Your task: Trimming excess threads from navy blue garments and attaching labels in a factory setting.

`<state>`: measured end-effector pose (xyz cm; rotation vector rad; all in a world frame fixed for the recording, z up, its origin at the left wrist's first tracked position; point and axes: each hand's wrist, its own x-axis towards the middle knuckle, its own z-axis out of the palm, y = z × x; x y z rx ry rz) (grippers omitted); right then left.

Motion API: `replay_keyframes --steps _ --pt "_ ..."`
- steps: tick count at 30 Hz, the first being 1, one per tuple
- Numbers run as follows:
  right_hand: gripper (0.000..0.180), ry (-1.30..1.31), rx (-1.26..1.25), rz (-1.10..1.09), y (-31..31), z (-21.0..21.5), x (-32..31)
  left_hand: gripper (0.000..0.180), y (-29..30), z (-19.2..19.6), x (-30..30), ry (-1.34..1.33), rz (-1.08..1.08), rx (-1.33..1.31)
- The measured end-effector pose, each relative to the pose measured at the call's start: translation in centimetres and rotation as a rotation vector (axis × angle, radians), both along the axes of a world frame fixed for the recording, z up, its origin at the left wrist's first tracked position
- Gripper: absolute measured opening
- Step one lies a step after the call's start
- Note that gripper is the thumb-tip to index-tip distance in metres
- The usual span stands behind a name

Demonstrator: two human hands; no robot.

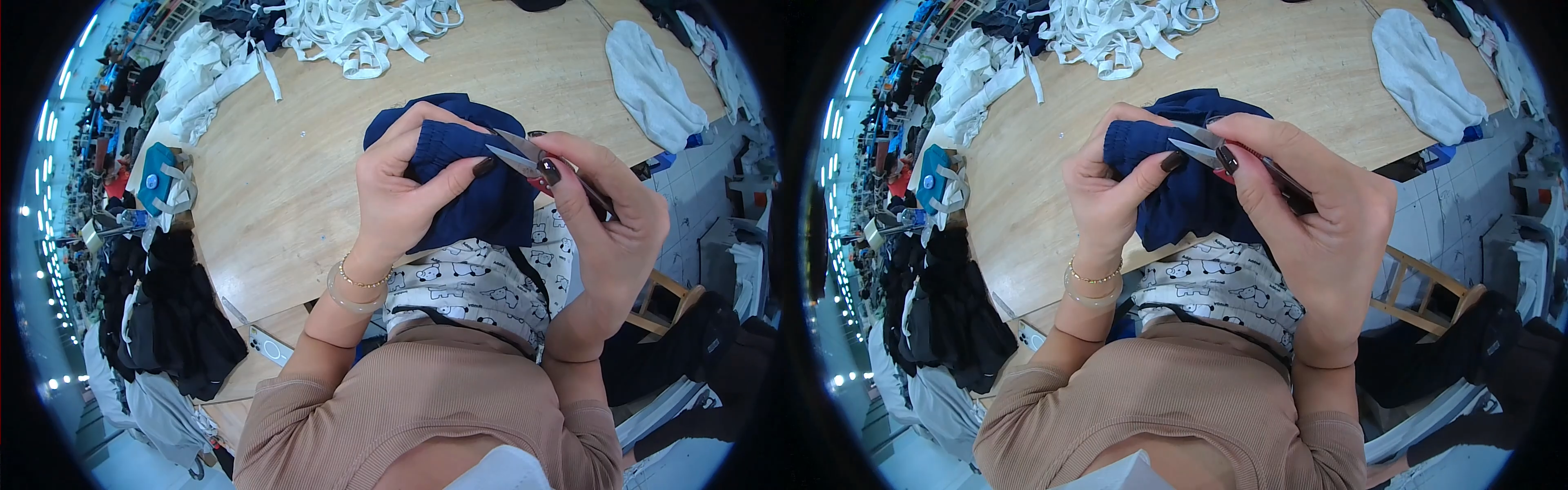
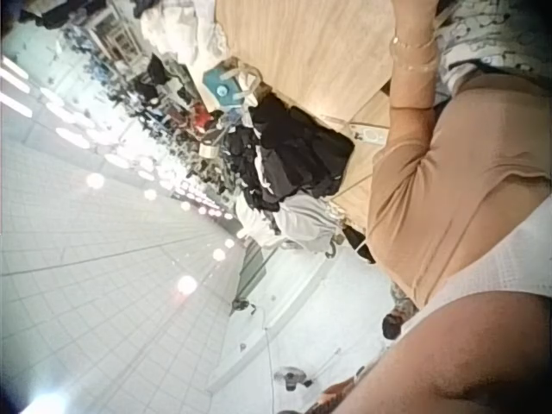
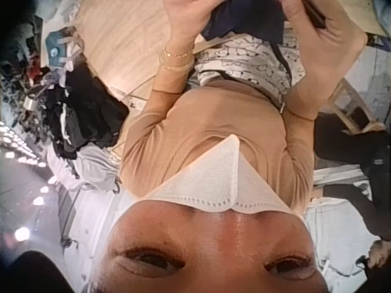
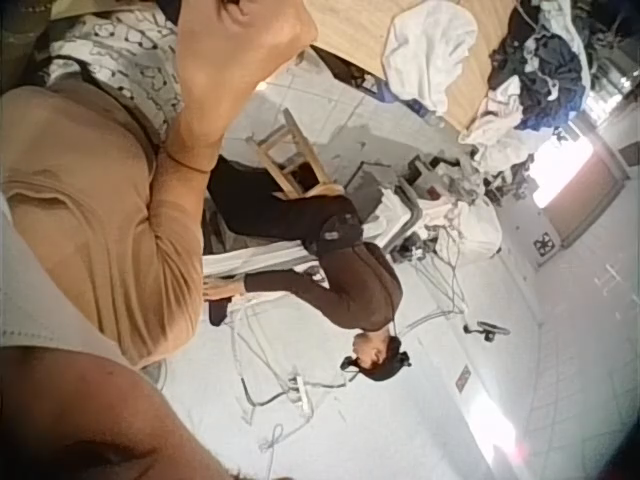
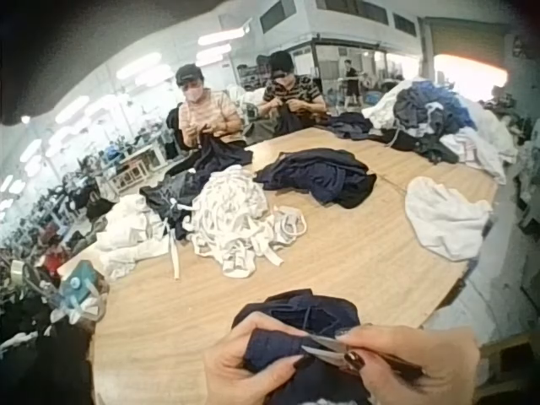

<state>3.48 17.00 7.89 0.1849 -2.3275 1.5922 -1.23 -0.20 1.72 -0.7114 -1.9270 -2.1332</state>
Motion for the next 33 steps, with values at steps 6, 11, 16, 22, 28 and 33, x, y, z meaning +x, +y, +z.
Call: replay_keyframes --steps 6,11,16,22,28,33 --pt "0.02 -0.001 0.072 -0.021 -0.2 0.3 0.1 0.016 0.0 -0.1 0.0 0.012 0.012 -0.021" --pt "0.016 0.023 0.05 -0.046 -0.4 -0.1 -0.1 0.016 0.0 -0.1 0.0 0.011 0.015 -0.018" --pt "0.015 0.062 -0.161 0.007 0.0 -2.1 -0.9 0.016 0.0 -0.1 0.1 -0.037 -0.012 0.04" --pt "0.016 -0.084 -0.407 0.076 0.0 -3.9 -1.3 0.017 0.0 -0.2 0.2 -0.091 -0.051 0.109" --pt "0.019 -0.22 -0.788 0.215 -0.6 -5.2 -1.7 0.017 0.0 0.0 0.2 -0.115 -0.075 0.141" --pt "0.021 -0.249 -0.925 0.236 -0.8 -5.5 -2.0 0.017 -0.2 0.2 -0.1 -0.045 -0.06 0.055"
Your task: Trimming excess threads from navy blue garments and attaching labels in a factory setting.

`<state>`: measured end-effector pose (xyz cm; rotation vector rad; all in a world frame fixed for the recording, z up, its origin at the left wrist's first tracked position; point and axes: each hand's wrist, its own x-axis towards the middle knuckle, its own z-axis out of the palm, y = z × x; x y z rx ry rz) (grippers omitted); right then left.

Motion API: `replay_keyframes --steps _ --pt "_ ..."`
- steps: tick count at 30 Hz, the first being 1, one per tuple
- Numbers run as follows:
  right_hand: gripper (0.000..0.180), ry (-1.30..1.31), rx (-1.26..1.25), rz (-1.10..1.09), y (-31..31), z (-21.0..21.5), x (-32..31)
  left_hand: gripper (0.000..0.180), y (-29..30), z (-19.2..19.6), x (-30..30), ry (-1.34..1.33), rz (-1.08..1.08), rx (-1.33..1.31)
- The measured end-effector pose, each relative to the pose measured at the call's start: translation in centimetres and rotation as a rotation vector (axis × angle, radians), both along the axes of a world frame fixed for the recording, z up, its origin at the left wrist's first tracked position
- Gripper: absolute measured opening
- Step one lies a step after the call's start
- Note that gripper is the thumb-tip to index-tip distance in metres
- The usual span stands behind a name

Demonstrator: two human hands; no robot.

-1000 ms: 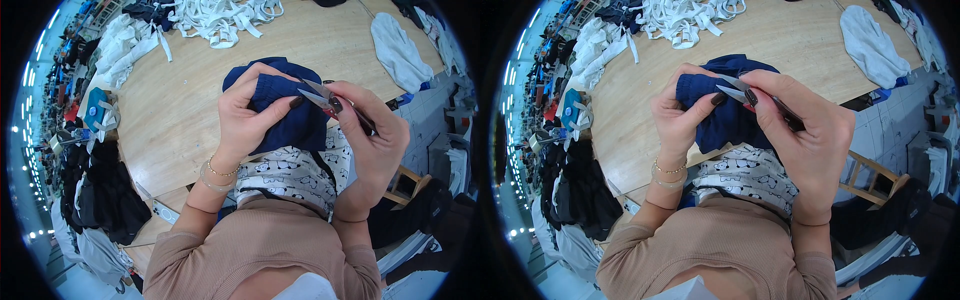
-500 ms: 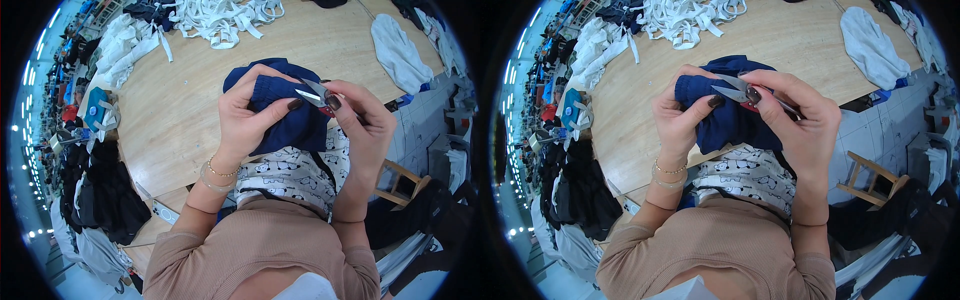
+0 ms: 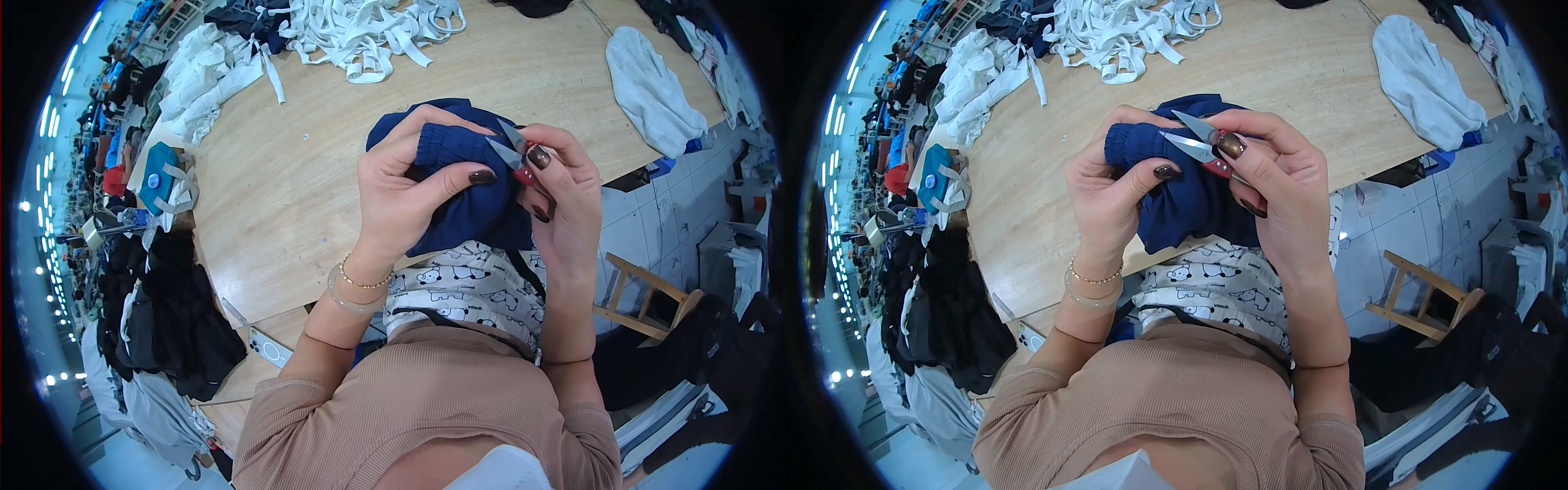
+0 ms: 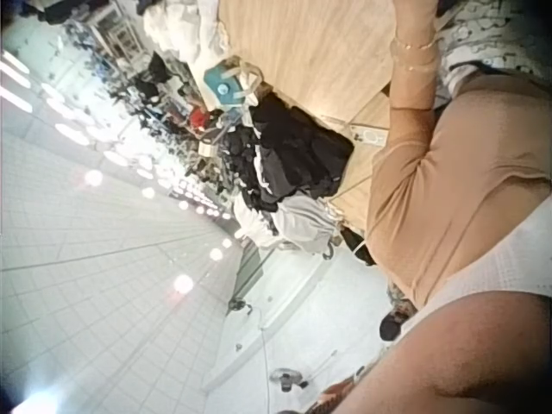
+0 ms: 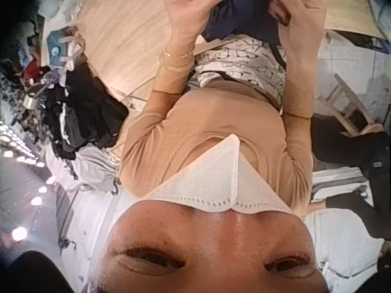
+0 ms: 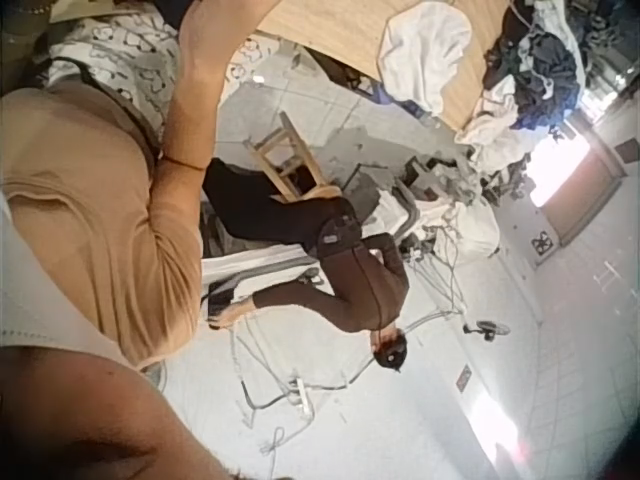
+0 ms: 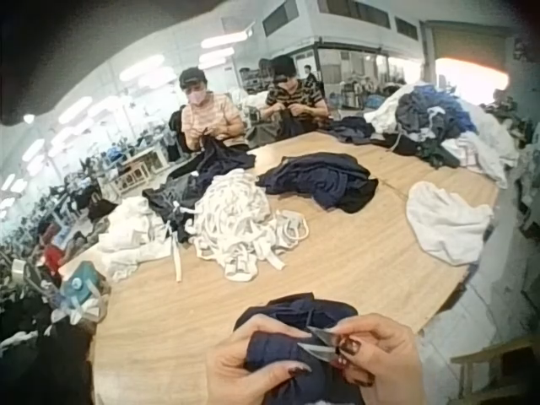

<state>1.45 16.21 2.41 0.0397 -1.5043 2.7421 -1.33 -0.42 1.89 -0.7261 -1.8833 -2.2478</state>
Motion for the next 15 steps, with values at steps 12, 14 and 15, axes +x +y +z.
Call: replay_keyframes --steps 12,14,15 --pt "0.02 0.078 0.249 -0.113 0.1 2.0 -0.2 0.02 0.3 0.1 0.1 0.032 0.018 -0.062" --pt "0.02 0.092 0.304 -0.138 0.4 2.6 -0.1 0.019 0.3 0.2 0.1 0.031 0.03 -0.061" --pt "0.019 0.105 0.36 -0.165 0.5 2.7 0.0 0.018 0.3 0.2 0.0 0.031 0.041 -0.059"
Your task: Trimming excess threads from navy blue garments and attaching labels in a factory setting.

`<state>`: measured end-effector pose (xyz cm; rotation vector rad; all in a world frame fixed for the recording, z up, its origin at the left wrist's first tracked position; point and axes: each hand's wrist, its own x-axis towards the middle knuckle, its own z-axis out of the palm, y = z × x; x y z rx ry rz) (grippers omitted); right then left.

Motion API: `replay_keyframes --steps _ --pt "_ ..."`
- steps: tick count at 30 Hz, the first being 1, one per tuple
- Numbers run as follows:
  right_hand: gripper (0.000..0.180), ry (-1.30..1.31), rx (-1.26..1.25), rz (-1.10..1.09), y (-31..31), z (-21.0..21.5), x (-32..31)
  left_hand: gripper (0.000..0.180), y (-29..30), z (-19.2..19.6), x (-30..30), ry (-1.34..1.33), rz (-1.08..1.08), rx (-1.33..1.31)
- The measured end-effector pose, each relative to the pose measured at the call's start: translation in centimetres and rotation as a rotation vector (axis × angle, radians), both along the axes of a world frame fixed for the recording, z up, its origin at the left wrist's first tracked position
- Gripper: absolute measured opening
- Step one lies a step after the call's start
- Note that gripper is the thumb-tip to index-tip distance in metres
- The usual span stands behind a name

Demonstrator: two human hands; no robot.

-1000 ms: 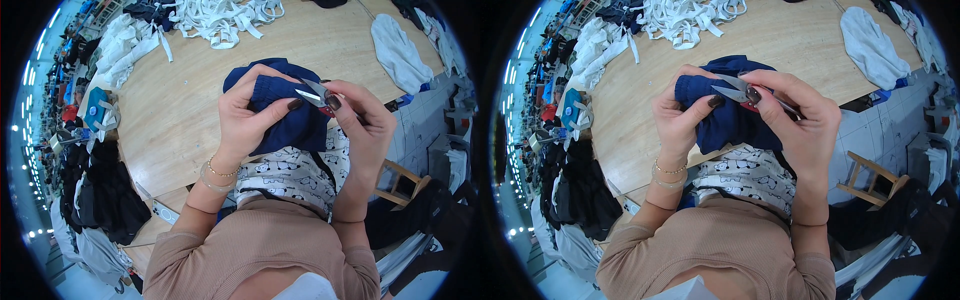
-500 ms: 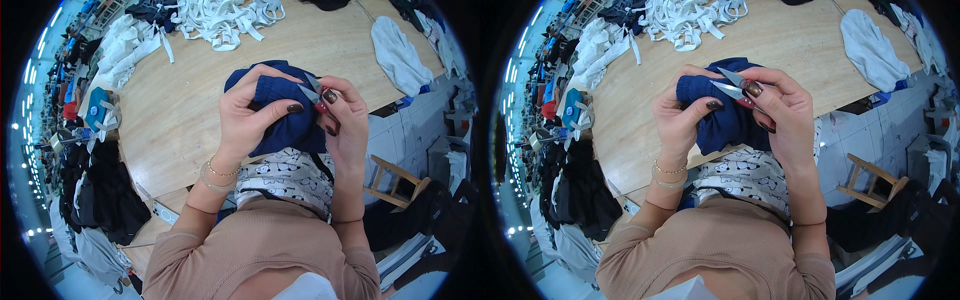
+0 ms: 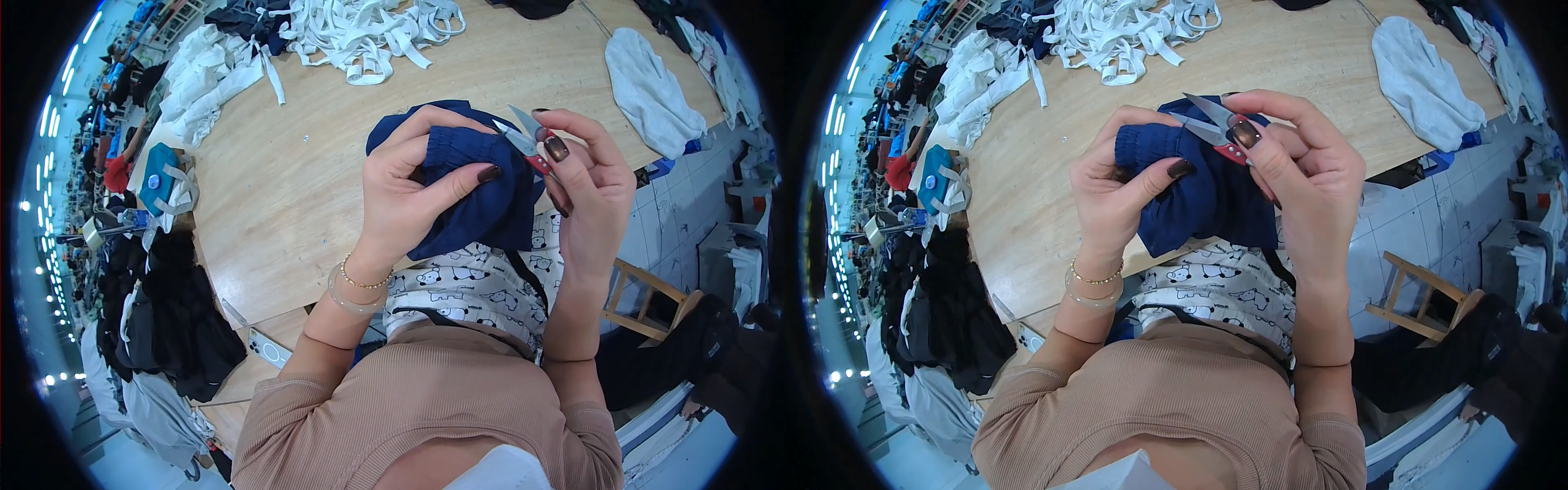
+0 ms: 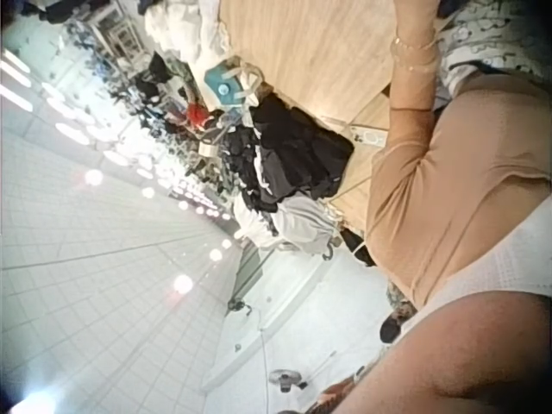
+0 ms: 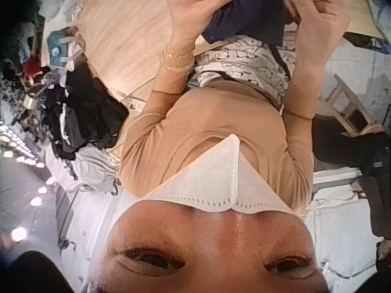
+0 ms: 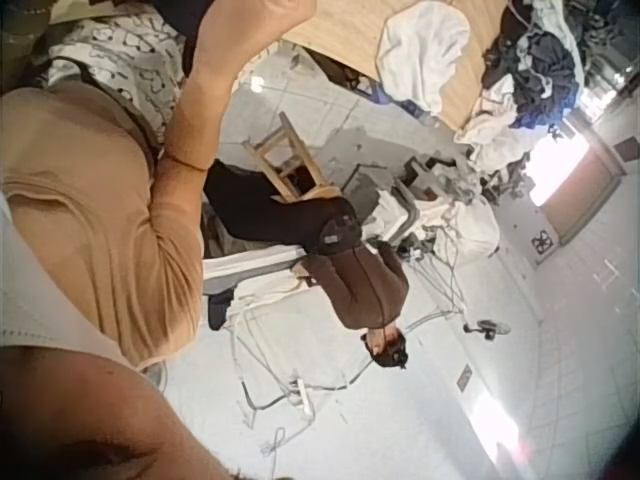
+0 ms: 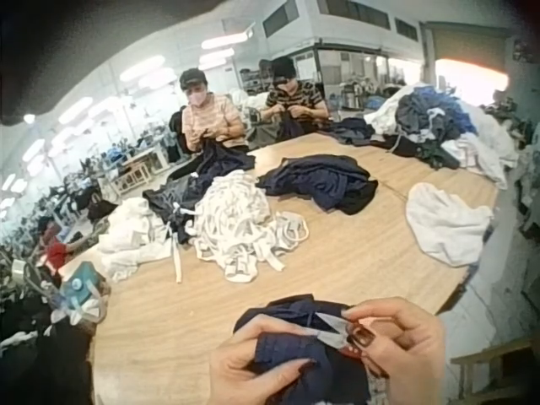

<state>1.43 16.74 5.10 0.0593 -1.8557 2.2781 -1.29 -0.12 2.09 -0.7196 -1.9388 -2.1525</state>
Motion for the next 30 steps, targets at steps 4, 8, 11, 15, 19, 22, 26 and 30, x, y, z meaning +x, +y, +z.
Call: replay_keyframes --steps 4,8,11,15,19,22,26,30 --pt "0.02 0.002 -0.04 -0.003 0.1 -0.2 0.2 0.017 0.2 0.2 -0.2 0.028 -0.008 -0.002" --pt "0.017 0.058 0.121 0.013 0.4 -0.6 0.3 0.016 -0.1 0.0 -0.2 0.02 0.021 -0.048" --pt "0.016 0.157 0.481 -0.091 1.9 -1.1 0.2 0.017 -0.3 0.0 -0.2 0.028 0.045 -0.032" --pt "0.018 0.209 0.469 -0.187 2.9 -1.2 0.1 0.018 -0.4 0.0 -0.2 0.036 0.055 -0.028" --pt "0.022 0.325 0.674 -0.173 2.7 -0.8 -0.2 0.018 -0.2 -0.1 -0.2 0.056 0.055 -0.038" --pt "0.032 0.326 0.643 -0.235 1.8 -0.7 -0.1 0.018 -0.1 0.0 -0.2 0.077 0.073 -0.078" --pt "0.03 0.384 0.735 -0.241 1.8 -0.8 0.0 0.019 -0.2 0.1 0.0 0.068 0.07 -0.061" --pt "0.032 0.436 0.775 -0.215 1.6 -0.6 -0.1 0.019 -0.1 0.2 0.0 0.067 0.079 -0.06"
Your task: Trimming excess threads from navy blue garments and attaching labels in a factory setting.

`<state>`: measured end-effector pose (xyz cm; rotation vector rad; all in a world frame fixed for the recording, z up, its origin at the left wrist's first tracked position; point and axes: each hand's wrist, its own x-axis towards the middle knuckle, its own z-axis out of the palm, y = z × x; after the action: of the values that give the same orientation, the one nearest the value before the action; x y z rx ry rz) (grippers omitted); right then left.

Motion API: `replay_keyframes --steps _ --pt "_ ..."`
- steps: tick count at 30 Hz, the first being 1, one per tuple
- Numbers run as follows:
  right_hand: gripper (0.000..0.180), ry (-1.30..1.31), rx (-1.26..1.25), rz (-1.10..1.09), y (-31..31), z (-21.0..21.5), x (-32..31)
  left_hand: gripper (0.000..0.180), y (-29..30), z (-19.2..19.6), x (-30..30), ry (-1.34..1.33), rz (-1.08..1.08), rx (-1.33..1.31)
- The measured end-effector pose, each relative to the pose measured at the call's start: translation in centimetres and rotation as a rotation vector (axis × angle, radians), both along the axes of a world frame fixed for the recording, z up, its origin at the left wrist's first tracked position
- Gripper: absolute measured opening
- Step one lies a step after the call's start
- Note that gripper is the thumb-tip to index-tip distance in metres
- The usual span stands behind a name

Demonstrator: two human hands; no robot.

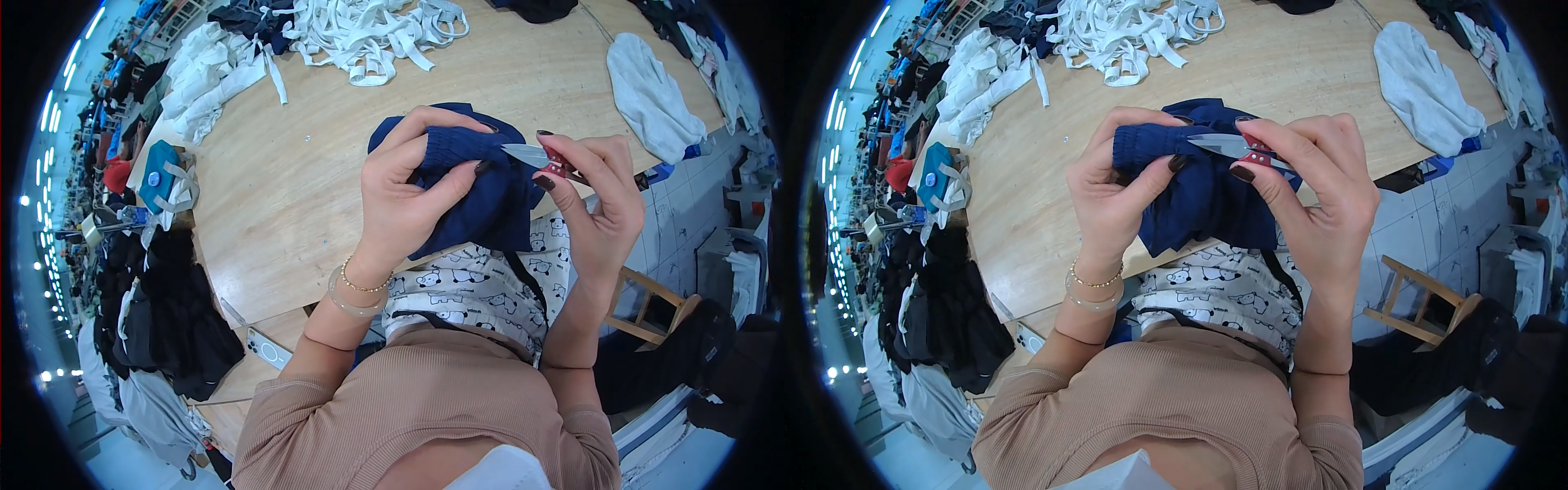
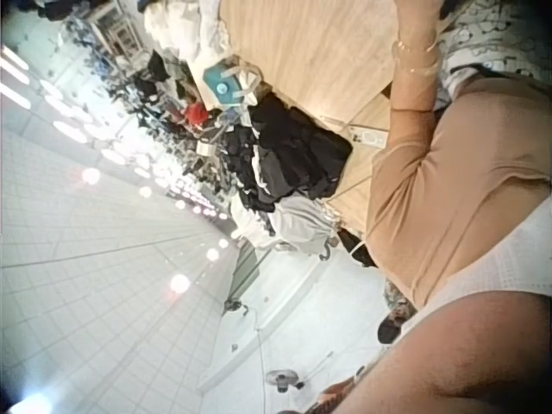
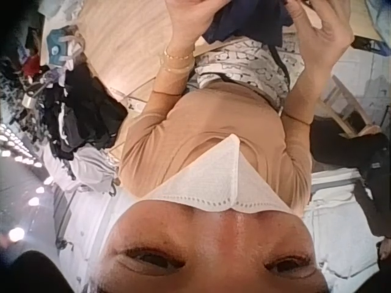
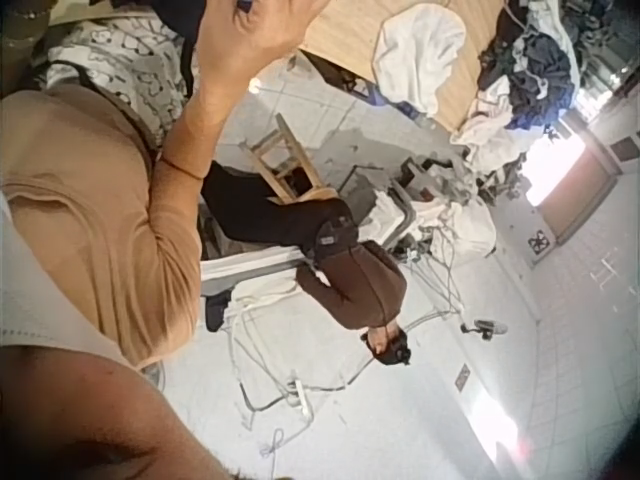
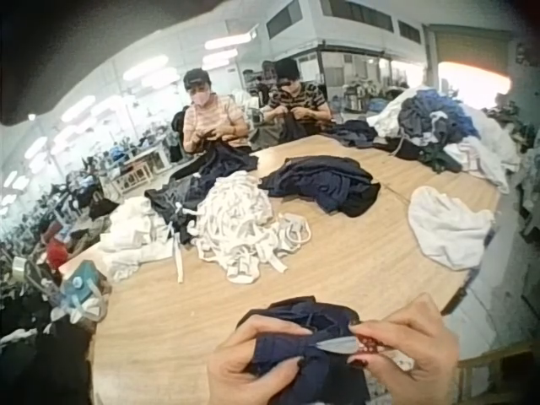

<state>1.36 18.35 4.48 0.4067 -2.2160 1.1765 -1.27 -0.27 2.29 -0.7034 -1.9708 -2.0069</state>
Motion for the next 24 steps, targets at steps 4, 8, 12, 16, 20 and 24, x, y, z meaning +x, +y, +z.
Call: replay_keyframes --steps 4,8,12,16,20,24 --pt "0.034 0.005 0.03 0.023 -0.18 0.0 0.02 0.019 0.05 -0.14 -0.03 0.002 -0.007 0.007" --pt "0.033 0.009 0.034 0.012 -0.39 0.0 0.03 0.019 0.04 -0.17 -0.04 0.012 -0.003 -0.003" --pt "0.033 0.042 0.078 0.001 -0.5 0.25 0.12 0.02 0.13 -0.04 -0.05 0.033 -0.001 -0.012" --pt "0.033 0.078 0.12 -0.025 -0.72 0.35 0.12 0.02 0.19 -0.1 0.03 0.019 -0.002 -0.013" --pt "0.031 0.07 0.099 -0.02 -0.6 0.14 0.08 0.02 0.29 -0.1 0.07 -0.003 -0.01 0.012" --pt "0.029 0.028 0.057 -0.009 -0.66 0.2 0.12 0.02 0.2 -0.07 0.08 -0.021 -0.011 0.004"
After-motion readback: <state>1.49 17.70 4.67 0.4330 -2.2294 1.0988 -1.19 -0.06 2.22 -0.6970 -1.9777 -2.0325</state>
